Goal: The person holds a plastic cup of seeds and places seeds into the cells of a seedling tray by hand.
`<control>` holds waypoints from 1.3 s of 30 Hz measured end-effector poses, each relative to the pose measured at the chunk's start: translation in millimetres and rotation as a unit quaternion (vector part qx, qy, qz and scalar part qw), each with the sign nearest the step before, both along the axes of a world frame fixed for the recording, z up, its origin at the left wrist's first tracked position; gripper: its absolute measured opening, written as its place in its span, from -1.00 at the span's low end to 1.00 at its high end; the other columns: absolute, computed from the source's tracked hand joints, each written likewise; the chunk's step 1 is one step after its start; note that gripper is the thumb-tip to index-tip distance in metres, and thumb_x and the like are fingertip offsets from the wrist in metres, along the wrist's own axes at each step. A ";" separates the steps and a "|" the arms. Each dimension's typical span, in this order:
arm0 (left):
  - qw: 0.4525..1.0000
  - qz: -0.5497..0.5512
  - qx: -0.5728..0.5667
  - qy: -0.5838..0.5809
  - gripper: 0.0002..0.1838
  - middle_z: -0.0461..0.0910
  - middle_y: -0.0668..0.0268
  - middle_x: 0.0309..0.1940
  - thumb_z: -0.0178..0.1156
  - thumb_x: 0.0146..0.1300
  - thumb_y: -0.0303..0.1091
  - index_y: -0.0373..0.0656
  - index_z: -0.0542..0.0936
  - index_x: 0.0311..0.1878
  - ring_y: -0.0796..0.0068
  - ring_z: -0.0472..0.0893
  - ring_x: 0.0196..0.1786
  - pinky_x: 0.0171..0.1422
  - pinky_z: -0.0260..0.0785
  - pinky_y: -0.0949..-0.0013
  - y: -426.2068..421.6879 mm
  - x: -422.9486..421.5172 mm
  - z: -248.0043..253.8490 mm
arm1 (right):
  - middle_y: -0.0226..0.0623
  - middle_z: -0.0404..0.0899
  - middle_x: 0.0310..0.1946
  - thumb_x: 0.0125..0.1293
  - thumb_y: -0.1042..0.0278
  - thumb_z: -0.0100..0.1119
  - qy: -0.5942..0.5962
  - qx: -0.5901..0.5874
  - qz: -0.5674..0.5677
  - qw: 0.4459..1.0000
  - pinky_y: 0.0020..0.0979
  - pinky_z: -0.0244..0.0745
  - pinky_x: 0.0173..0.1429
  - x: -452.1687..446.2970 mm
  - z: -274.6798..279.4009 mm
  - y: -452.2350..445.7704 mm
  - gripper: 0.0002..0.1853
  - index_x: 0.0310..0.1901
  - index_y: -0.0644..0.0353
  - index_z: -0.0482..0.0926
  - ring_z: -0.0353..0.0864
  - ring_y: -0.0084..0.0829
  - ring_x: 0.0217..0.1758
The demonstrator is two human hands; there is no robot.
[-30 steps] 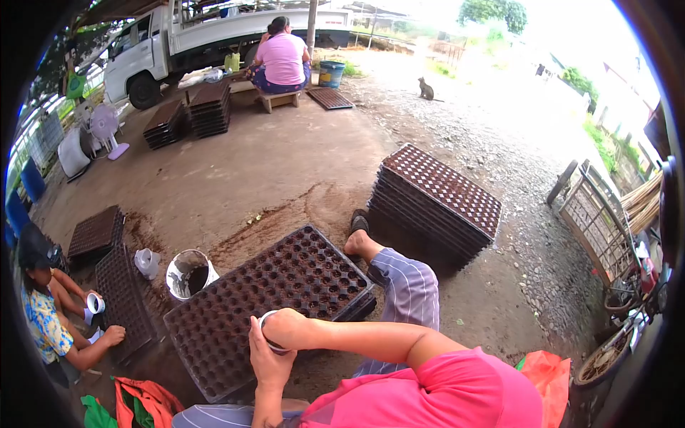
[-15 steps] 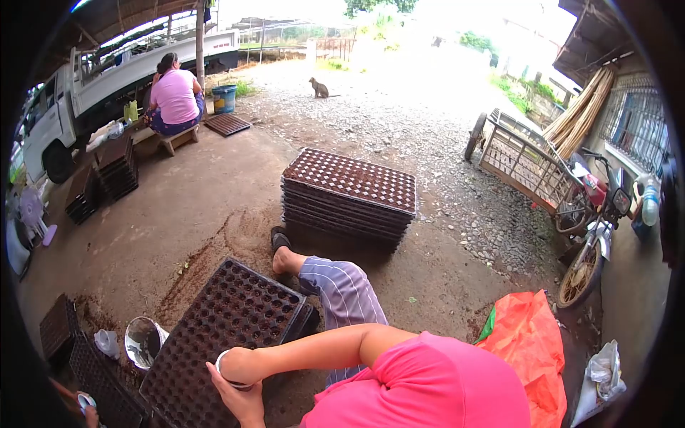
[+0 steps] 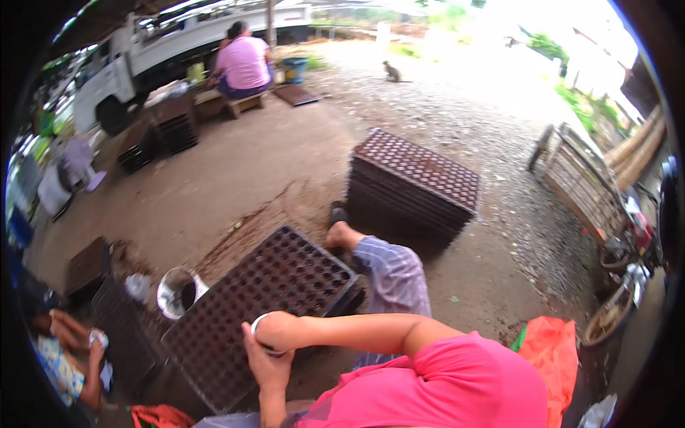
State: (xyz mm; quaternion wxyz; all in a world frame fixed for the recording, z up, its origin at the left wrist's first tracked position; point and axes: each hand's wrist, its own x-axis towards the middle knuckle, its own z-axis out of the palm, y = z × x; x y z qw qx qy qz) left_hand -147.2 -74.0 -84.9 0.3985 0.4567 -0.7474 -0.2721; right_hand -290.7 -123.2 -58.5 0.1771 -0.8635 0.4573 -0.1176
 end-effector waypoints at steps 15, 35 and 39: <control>0.999 -0.026 -0.018 -0.029 0.36 0.40 -0.18 0.34 0.67 -0.19 -0.34 -0.25 -0.03 0.64 -0.25 0.46 0.35 0.43 0.35 -0.03 4.2 -0.8 13.5 | -0.02 0.69 -0.43 0.07 0.41 0.31 0.001 0.010 0.044 0.999 -0.11 0.58 -0.25 -2.8 3.2 8.6 -0.88 -0.42 0.29 0.66 0.73 -0.05 -0.33; 1.000 -0.006 -0.013 -0.003 0.29 0.25 -0.25 0.47 0.56 -0.12 -0.48 -0.24 -0.05 0.66 -0.30 0.31 0.50 0.57 0.19 -0.09 6.9 0.0 9.7 | -0.05 0.69 -0.44 0.09 0.31 0.29 -0.050 -0.060 0.042 0.996 -0.15 0.55 -0.21 5.9 -20.0 8.2 -0.82 -0.49 0.27 0.67 0.71 -0.11 -0.35; 1.000 -0.006 -0.029 0.001 0.27 0.27 -0.26 0.46 0.56 -0.10 -0.47 -0.25 -0.03 0.65 -0.31 0.31 0.50 0.57 0.19 -0.11 6.4 0.5 9.5 | -0.05 0.68 -0.46 0.10 0.30 0.29 -0.065 -0.058 -0.028 0.996 -0.14 0.56 -0.22 9.9 -17.8 14.9 -0.80 -0.50 0.27 0.67 0.71 -0.11 -0.36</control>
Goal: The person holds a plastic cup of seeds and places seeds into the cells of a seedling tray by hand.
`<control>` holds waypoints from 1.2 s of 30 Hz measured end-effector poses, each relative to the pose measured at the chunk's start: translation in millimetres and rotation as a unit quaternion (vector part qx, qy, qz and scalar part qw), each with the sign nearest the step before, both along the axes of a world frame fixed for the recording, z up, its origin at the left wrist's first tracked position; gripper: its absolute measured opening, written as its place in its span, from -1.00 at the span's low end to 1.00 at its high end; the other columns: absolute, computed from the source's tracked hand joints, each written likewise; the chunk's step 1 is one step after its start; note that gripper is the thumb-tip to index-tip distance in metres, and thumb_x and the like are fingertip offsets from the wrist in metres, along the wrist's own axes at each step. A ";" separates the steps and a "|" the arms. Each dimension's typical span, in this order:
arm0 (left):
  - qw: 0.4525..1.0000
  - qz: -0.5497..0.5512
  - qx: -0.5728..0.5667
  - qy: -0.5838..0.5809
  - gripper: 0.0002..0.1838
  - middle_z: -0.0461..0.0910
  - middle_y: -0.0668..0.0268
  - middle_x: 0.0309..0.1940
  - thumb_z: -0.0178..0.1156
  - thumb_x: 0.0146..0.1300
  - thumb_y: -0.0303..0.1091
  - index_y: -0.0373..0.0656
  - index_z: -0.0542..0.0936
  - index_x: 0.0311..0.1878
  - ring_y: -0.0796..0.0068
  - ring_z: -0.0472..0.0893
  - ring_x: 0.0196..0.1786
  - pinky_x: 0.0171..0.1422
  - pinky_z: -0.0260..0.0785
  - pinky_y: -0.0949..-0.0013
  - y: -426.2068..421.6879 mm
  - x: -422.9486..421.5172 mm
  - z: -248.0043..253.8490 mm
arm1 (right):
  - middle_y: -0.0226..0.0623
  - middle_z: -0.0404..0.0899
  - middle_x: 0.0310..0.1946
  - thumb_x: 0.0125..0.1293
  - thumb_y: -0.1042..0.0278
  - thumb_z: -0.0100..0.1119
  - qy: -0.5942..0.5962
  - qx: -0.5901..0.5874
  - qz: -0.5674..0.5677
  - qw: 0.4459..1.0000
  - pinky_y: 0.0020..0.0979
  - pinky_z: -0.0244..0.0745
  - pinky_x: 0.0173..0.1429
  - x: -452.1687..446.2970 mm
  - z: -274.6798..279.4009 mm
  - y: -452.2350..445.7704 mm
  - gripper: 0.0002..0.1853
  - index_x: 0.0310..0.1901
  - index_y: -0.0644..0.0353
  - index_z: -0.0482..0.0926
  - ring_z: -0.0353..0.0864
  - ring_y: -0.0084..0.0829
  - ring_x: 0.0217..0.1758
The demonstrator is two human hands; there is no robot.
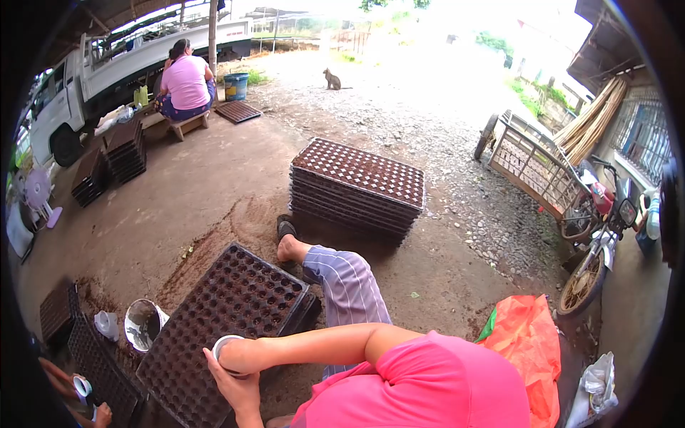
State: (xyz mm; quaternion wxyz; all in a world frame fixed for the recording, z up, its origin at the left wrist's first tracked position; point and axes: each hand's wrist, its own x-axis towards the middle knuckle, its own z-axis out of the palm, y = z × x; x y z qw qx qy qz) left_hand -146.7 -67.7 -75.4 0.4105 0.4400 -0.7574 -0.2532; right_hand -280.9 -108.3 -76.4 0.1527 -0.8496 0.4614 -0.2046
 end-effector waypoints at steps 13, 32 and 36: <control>1.000 0.001 0.007 -0.006 0.26 0.26 -0.25 0.48 0.55 -0.09 -0.47 -0.24 -0.03 0.65 -0.31 0.30 0.51 0.57 0.21 -0.09 1.7 -0.5 5.2 | -0.06 0.69 -0.35 0.20 0.35 0.28 0.024 0.029 0.031 0.999 -0.16 0.58 -0.16 2.8 -26.4 -13.7 -0.85 -0.31 0.26 0.67 0.70 -0.15 -0.31; 1.000 -0.002 -0.009 0.020 0.28 0.34 -0.25 0.40 0.58 -0.16 -0.48 -0.22 0.02 0.64 -0.33 0.39 0.41 0.50 0.29 -0.07 -1.2 5.8 9.6 | -0.08 0.71 -0.34 0.30 0.40 0.28 0.079 0.003 -0.002 0.997 -0.15 0.60 -0.18 3.1 -9.0 -14.4 -0.90 -0.22 0.21 0.68 0.75 -0.15 -0.28; 1.000 -0.002 0.000 0.016 0.29 0.32 -0.22 0.42 0.58 -0.15 -0.52 -0.19 -0.01 0.65 -0.29 0.37 0.45 0.51 0.27 -0.08 3.0 0.5 8.6 | -0.21 0.65 -0.31 0.34 0.35 0.17 -0.039 -0.111 -0.018 0.993 -0.27 0.56 -0.13 1.6 -90.3 -19.9 -0.87 -0.32 0.14 0.66 0.65 -0.30 -0.24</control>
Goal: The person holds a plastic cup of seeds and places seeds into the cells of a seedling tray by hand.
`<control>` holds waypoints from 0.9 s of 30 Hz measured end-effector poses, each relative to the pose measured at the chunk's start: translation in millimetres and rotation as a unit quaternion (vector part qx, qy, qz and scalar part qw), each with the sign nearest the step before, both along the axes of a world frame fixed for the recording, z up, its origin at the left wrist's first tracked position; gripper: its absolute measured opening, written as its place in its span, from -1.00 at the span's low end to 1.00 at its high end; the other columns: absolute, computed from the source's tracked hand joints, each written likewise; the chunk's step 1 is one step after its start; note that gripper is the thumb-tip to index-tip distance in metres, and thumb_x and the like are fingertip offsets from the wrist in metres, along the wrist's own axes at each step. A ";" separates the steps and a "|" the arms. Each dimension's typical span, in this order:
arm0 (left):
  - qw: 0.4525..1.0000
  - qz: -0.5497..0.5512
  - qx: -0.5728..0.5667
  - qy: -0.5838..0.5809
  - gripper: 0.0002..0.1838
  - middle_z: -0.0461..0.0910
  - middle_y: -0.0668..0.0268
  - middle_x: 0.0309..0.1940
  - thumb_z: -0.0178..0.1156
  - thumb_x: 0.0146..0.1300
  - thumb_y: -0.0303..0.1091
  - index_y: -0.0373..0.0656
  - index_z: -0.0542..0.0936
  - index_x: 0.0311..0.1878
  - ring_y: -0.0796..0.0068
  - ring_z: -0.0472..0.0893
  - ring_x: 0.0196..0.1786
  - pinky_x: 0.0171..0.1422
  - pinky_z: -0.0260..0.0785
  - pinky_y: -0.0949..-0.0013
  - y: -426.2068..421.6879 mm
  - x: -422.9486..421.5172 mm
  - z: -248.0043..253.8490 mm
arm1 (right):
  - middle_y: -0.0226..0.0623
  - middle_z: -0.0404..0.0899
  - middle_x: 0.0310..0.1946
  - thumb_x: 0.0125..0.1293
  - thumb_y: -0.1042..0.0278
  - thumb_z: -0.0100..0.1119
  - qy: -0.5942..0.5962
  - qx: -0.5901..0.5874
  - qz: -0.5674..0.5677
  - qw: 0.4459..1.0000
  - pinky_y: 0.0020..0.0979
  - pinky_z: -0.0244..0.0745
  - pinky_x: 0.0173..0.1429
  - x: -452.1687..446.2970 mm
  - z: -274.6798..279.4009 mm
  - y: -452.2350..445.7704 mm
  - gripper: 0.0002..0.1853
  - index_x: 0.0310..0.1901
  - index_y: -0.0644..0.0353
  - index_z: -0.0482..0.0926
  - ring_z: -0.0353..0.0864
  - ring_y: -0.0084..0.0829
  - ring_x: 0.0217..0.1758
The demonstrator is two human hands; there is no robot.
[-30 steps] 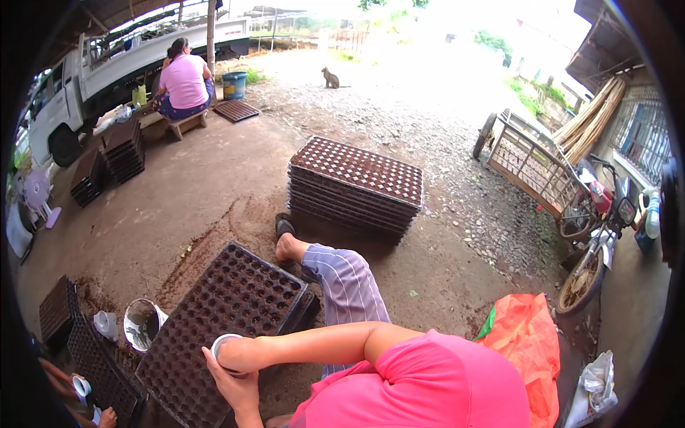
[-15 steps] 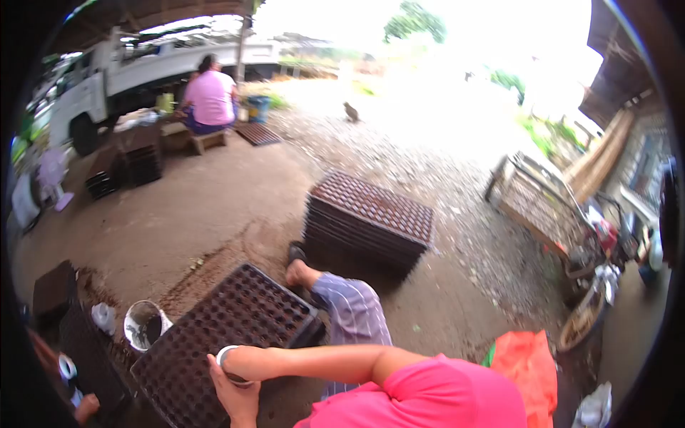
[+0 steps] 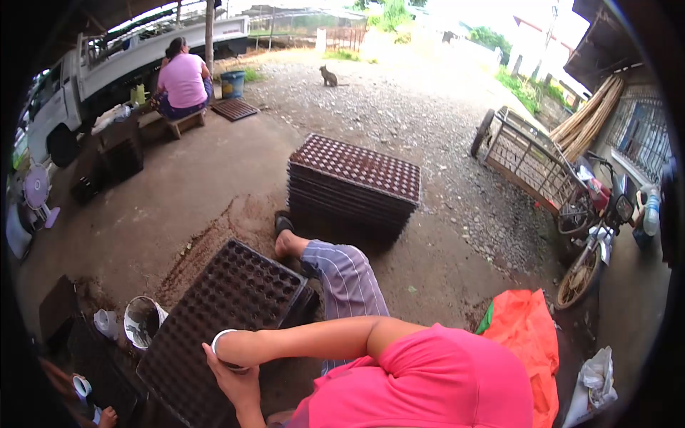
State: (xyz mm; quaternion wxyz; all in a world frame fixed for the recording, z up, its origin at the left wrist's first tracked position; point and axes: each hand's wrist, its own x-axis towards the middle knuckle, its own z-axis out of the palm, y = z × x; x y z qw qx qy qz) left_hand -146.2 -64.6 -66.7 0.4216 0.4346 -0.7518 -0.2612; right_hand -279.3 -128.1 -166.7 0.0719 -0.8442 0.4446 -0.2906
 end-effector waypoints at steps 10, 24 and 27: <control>1.000 0.004 -0.013 -0.015 0.27 0.31 -0.21 0.43 0.58 -0.12 -0.50 -0.21 0.00 0.65 -0.28 0.37 0.46 0.52 0.26 -0.09 -2.3 -2.1 -5.0 | -0.32 0.67 -0.12 0.14 0.60 0.49 0.133 0.166 0.044 0.976 -0.44 0.65 -0.04 3.9 84.1 20.4 -0.52 0.07 0.24 0.50 0.68 -0.53 -0.11; 1.000 -0.007 0.000 -0.007 0.28 0.34 -0.21 0.40 0.59 -0.14 -0.44 -0.17 0.00 0.65 -0.29 0.39 0.42 0.50 0.28 -0.07 -5.5 -3.0 -8.2 | -0.08 0.68 -0.44 0.05 0.32 0.32 0.058 0.106 0.029 0.992 -0.10 0.56 -0.23 -16.8 111.7 20.4 -0.87 -0.46 0.20 0.68 0.68 -0.02 -0.34; 1.000 -0.011 -0.001 -0.016 0.27 0.32 -0.22 0.42 0.60 -0.10 -0.41 -0.20 0.01 0.65 -0.28 0.37 0.44 0.51 0.27 -0.08 -2.5 1.3 -13.6 | -0.09 0.67 -0.48 0.04 0.29 0.33 0.060 0.093 0.043 0.993 -0.09 0.53 -0.26 -9.8 100.4 25.0 -0.84 -0.49 0.21 0.68 0.68 -0.04 -0.38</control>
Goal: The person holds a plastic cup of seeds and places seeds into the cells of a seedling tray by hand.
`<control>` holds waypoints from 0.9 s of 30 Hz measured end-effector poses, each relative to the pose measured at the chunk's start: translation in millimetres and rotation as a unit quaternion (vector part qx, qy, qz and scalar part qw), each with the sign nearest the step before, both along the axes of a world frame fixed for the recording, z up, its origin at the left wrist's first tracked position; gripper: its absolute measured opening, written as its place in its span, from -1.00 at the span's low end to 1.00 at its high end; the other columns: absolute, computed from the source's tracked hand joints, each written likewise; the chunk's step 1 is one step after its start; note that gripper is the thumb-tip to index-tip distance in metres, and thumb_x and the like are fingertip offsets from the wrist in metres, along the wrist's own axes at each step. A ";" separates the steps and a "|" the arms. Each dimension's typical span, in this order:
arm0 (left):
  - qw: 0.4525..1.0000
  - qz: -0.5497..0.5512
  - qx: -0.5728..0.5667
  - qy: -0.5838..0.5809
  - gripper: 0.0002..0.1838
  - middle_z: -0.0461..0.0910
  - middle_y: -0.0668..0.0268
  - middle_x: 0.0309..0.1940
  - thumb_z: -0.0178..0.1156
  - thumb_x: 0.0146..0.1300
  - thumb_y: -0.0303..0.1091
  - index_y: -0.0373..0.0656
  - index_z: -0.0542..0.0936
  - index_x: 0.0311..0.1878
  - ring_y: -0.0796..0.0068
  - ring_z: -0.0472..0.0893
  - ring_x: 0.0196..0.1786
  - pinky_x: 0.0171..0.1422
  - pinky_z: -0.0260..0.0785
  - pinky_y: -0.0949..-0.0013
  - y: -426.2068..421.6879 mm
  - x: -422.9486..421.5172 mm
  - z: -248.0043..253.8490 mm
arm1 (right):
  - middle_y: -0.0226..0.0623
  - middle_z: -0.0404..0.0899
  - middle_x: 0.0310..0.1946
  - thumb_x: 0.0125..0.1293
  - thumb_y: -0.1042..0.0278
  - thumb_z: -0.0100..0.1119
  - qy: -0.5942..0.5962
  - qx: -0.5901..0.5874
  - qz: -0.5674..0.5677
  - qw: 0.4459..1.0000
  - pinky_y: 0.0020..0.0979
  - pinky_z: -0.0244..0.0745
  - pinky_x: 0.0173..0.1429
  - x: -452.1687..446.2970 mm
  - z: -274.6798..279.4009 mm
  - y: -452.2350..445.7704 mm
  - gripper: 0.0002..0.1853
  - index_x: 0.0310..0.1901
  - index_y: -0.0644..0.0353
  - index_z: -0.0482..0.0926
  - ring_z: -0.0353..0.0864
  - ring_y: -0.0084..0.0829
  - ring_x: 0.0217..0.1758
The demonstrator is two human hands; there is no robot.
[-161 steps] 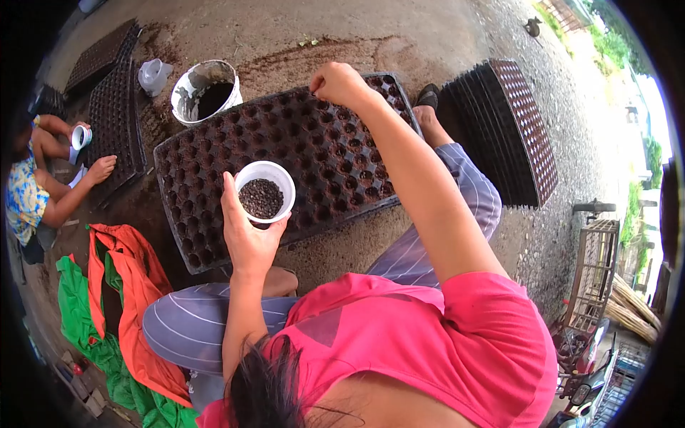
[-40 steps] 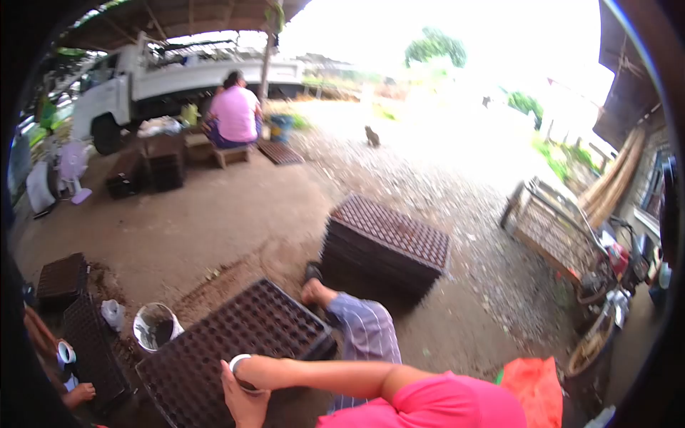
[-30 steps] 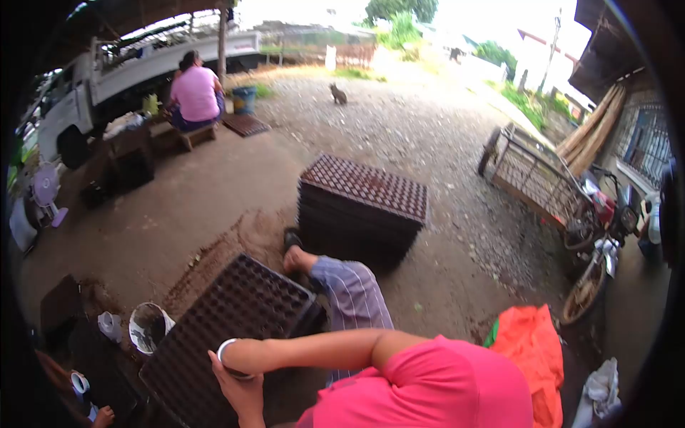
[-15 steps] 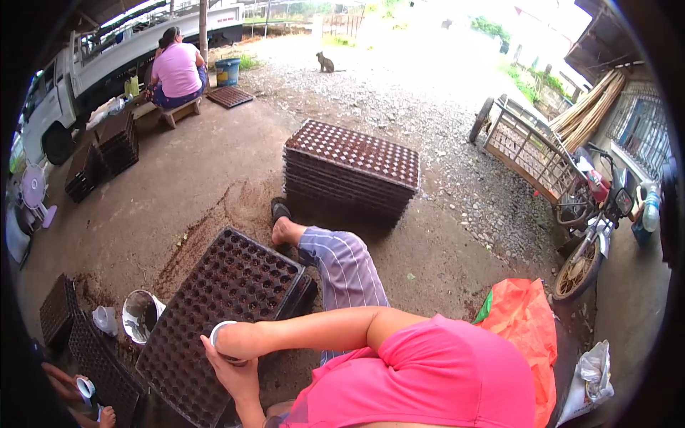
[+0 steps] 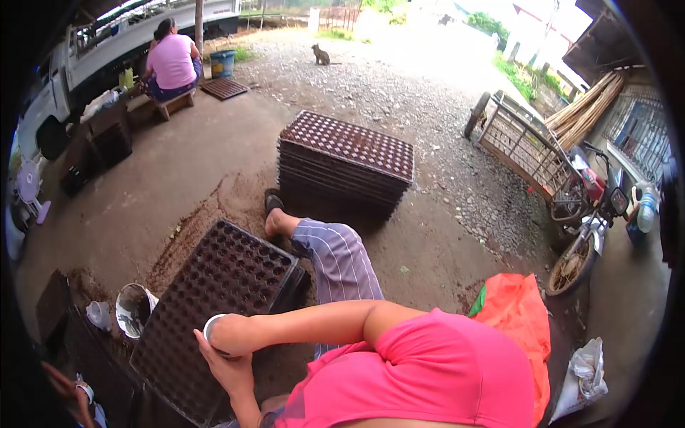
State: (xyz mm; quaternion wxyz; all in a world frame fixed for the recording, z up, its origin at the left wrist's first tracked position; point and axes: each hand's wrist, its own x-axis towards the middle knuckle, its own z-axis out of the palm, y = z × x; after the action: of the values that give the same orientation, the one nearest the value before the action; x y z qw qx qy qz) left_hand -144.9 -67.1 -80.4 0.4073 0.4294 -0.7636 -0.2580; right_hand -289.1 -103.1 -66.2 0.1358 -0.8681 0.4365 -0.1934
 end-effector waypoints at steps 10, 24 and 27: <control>1.000 0.016 0.000 0.003 0.27 0.25 -0.17 0.51 0.62 -0.09 -0.40 -0.19 0.02 0.65 -0.22 0.32 0.52 0.57 0.21 -0.07 -4.9 1.6 -1.4 | -0.05 0.64 -0.55 0.06 0.33 0.28 0.030 -0.034 -0.006 0.999 -0.12 0.52 -0.29 2.0 13.7 0.9 -0.79 -0.59 0.27 0.62 0.68 -0.08 -0.44; 1.000 0.015 0.015 -0.006 0.31 0.22 -0.16 0.53 0.63 -0.11 -0.46 -0.15 -0.03 0.66 -0.21 0.29 0.55 0.58 0.21 -0.07 -4.6 -0.9 -4.2 | -0.10 0.66 -0.48 0.09 0.32 0.26 -0.105 -0.133 -0.133 0.977 -0.18 0.55 -0.27 32.2 -113.6 -17.8 -0.84 -0.53 0.20 0.66 0.67 -0.13 -0.40; 1.000 0.013 0.024 -0.001 0.27 0.22 -0.18 0.52 0.59 -0.12 -0.50 -0.20 0.00 0.65 -0.25 0.29 0.53 0.58 0.21 -0.09 -4.1 -1.4 -2.6 | -0.09 0.66 -0.49 0.07 0.32 0.27 -0.093 -0.124 -0.116 0.981 -0.18 0.57 -0.27 12.8 -66.9 -13.8 -0.84 -0.54 0.21 0.65 0.68 -0.13 -0.40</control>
State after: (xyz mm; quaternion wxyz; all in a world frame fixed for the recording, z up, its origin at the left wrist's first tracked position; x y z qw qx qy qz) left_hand -146.3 -71.2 -82.9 0.3994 0.4495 -0.7518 -0.2705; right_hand -276.3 -116.9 -133.1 0.0438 -0.8001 0.4921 -0.3403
